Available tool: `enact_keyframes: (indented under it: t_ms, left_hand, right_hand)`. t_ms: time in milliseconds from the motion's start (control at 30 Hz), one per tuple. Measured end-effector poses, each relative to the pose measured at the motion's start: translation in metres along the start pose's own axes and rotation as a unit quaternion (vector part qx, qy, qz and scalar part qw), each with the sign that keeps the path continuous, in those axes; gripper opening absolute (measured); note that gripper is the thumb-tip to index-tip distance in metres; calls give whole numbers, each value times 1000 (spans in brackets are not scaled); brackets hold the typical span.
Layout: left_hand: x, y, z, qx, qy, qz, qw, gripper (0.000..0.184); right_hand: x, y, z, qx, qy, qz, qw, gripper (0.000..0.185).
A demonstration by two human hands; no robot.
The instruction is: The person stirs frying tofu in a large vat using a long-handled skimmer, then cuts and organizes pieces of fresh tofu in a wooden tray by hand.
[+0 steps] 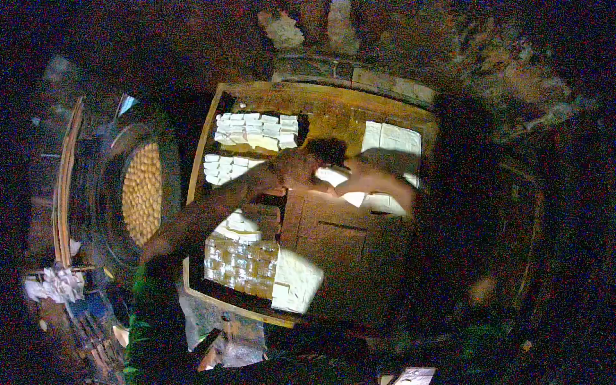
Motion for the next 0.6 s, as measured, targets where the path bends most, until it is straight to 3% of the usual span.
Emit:
enact_keyframes:
  t_ms: [33,100,133,200,233,300,367,400,433,500,600]
  left_hand:
    - [-2,-3,7,39,-47,-68,996,75]
    - [31,31,-20,167,-142,-111,969,87]
    - [47,47,-29,208,-172,-125,955,91]
    - [75,44,-42,227,-160,-25,960,86]
    - [89,37,-45,236,-154,23,959,84]
    - [117,16,-46,280,-168,8,945,76]
    - [155,-7,-51,317,-122,60,939,66]
    - [173,-19,-53,306,-115,34,944,65]
    - [189,-37,-56,343,-98,76,931,72]
    - [216,-83,-47,267,-169,-88,945,79]
    - [243,-136,-21,259,-103,-95,955,80]
  right_hand:
    - [2,-6,-12,-41,-64,84,994,83]
    - [50,-2,25,-114,-92,165,975,80]
    - [65,0,43,-112,-57,174,977,75]
    - [84,-11,58,-130,-39,247,959,72]
    - [84,-24,65,-135,42,265,954,72]
    - [109,-45,92,-225,87,282,929,61]
    - [131,-66,139,-248,262,225,905,69]
    - [130,-85,131,-149,280,159,935,74]
    - [128,-97,136,-48,299,88,949,78]
    - [125,-138,156,-4,273,110,956,72]
    - [88,-234,124,-26,209,126,969,63]
Point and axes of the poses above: each hand's wrist, its own x-axis away from the middle knuckle, its own y-axis out of the back of the hand, z = x × y, the point moved 7 cm from there along -x, towards the middle knuckle, and after that the axes turned 2 degrees about -z, right-handed, at the moved point
